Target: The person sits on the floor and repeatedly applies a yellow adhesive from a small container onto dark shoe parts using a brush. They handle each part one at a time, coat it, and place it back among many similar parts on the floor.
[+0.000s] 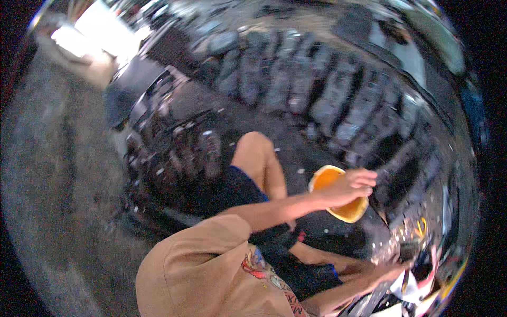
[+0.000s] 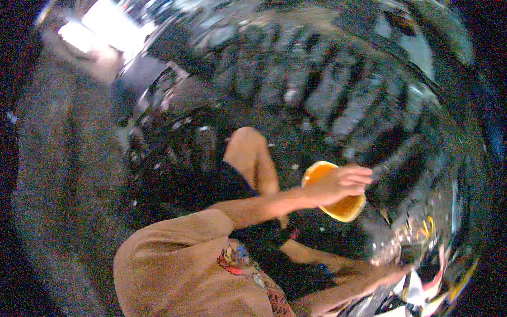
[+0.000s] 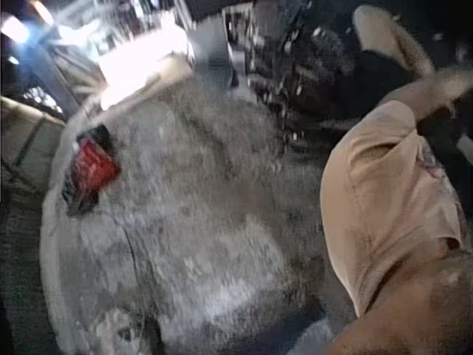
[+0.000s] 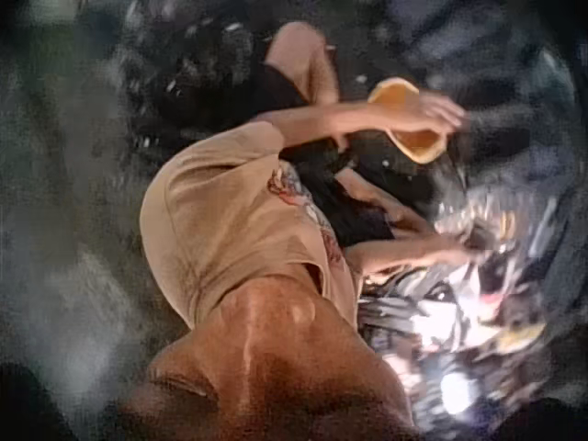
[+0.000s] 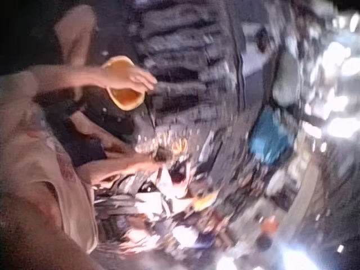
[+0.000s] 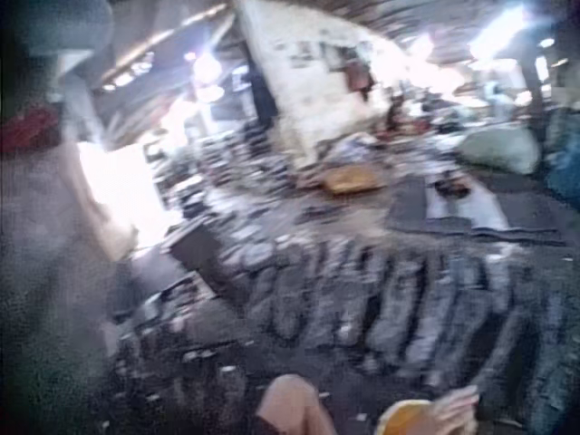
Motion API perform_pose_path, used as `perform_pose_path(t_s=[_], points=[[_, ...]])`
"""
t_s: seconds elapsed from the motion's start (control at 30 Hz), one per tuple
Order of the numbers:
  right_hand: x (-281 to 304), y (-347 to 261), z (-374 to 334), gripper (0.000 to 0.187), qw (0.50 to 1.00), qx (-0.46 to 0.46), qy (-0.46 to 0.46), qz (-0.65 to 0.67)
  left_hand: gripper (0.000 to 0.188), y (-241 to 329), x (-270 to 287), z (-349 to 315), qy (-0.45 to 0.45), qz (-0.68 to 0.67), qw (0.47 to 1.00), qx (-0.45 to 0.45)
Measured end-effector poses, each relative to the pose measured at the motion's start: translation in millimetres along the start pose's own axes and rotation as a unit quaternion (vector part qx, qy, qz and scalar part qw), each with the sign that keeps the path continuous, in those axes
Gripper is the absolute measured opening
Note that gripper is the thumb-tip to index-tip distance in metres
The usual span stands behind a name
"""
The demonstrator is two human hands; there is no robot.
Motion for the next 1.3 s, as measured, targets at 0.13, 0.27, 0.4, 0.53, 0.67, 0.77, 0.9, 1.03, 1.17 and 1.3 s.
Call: perform_pose_path(t_s=[0.13, 0.27, 0.4, 0.53, 0.67, 0.77, 0.9, 1.03, 1.17, 1.3], points=[[17, -119, -44, 0.058, 0.968, -0.145, -0.031, 0.204, 0.037, 262, 232, -216, 0.392, 0.530, 0.717, -0.229], [38, -226, -84, 0.061, 0.987, -0.023, -0.100, 0.121, 0.042, 385, 449, -481, 0.672, 0.692, 0.258, -0.058], [2, -336, -143, 0.042, 0.946, 0.172, -0.255, 0.104, 0.043, 387, 601, -604, 0.685, 0.654, 0.287, 0.142], [-23, -351, -189, 0.025, 0.912, 0.274, -0.305, 0.012, 0.043, 361, 646, -655, 0.730, 0.607, 0.262, 0.175], [-25, -322, -202, 0.020, 0.911, 0.272, -0.300, -0.076, 0.044, 359, 648, -648, 0.735, 0.606, 0.252, 0.169], [-27, -296, -202, 0.022, 0.932, 0.239, -0.273, 0.014, 0.044, 373, 633, -662, 0.742, 0.608, 0.233, 0.157], [5, -292, -152, 0.022, 0.972, 0.063, -0.190, 0.127, 0.045, 349, 606, -688, 0.765, 0.584, 0.222, 0.156], [-10, -246, -143, 0.024, 0.959, 0.057, -0.259, 0.103, 0.045, 346, 584, -686, 0.774, 0.573, 0.217, 0.158], [1, -239, -164, 0.027, 0.962, 0.039, -0.271, 0.011, 0.046, 335, 573, -690, 0.779, 0.563, 0.217, 0.169], [5, -266, -212, 0.031, 0.877, 0.093, -0.469, 0.047, 0.047, 328, 573, -700, 0.789, 0.549, 0.214, 0.173]])
Point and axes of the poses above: each hand's wrist, its own z-axis towards the middle knuckle, its own x-axis out of the back of the hand, y = z × x, the point moved 9 cm from there along z, towards the middle knuckle, and after that the axes turned 6 degrees about -z, right-handed, at the moved point
